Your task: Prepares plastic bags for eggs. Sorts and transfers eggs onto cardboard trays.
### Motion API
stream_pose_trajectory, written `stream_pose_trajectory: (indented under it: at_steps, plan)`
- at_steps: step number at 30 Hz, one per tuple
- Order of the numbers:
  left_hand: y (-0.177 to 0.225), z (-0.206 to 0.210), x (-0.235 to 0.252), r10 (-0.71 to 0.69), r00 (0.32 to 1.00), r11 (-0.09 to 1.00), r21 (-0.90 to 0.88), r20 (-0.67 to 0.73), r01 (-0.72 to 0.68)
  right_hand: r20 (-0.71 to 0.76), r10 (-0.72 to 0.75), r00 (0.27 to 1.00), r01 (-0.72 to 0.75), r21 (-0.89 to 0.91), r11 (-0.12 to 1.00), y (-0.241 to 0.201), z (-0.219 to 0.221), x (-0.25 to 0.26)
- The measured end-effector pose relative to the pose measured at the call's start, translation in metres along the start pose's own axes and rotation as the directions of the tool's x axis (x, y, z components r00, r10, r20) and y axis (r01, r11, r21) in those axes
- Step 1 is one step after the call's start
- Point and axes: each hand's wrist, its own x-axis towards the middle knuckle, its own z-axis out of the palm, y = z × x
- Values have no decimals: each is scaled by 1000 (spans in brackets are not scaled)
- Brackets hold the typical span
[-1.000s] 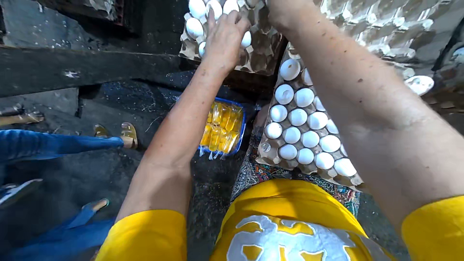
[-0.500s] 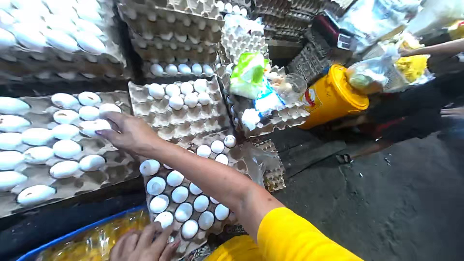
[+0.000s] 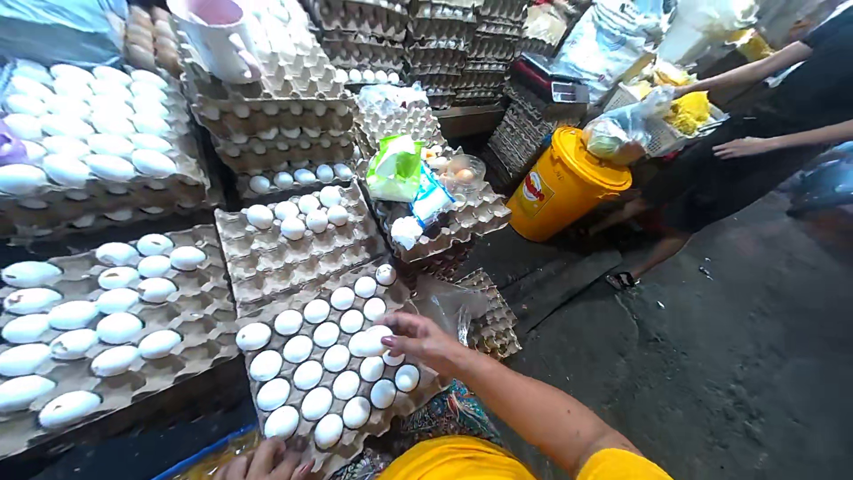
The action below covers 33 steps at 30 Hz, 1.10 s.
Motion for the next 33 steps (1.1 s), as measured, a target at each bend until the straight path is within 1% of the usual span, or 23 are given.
stream_pose_trajectory:
  at_steps: [2,5,8,11,13,15,18,20,22,24,26,28,30,31,33]
  plan:
    - [4,-2,-2,-7,1000,1000,9,9,7,-73,26,997,-21,64,998,3,-9,-21]
    - [6,-4,-4,6,1000,998,57,23,-7,-136,33,990,-12,153,988,11,-23,-42]
    - [4,-5,-13,25,995,994,104,99,-35,-187,68,980,-22,240,970,21,-28,-61]
    - [1,-5,-12,38,996,995,92,81,-46,-234,112,966,-31,325,945,15,-34,-69]
    - [0,0,-13,24,998,994,101,64,-30,-266,148,952,-31,399,916,11,-34,-74]
    - [1,6,-13,-7,1000,996,92,20,5,-265,153,952,-17,453,891,11,-38,-76]
    - [5,11,-14,-64,998,995,81,24,62,-284,124,951,5,414,910,22,-50,-71]
    - [6,12,-13,-99,994,994,61,45,96,-327,104,939,13,337,941,28,-53,-66]
    - [6,15,-14,-128,990,991,55,61,125,-377,63,924,8,184,983,34,-54,-59]
    - [6,19,-14,-154,985,987,63,73,150,-394,-27,919,-1,-69,998,39,-54,-50]
    - [6,21,-14,-182,979,981,77,86,176,-377,-105,920,-27,-329,944,39,-52,-39]
    - [6,20,-12,-204,972,977,84,117,195,-304,-217,928,-1,-583,813,37,-49,-23]
    - [5,20,-12,-213,966,975,98,147,200,-188,-335,923,66,-781,621,36,-45,-6]
    - [4,20,-12,-214,963,975,92,163,201,-130,-376,917,92,-850,519,36,-43,3]
    - [4,20,-13,-205,968,979,38,148,202,-44,-396,917,103,-934,342,35,-42,23]
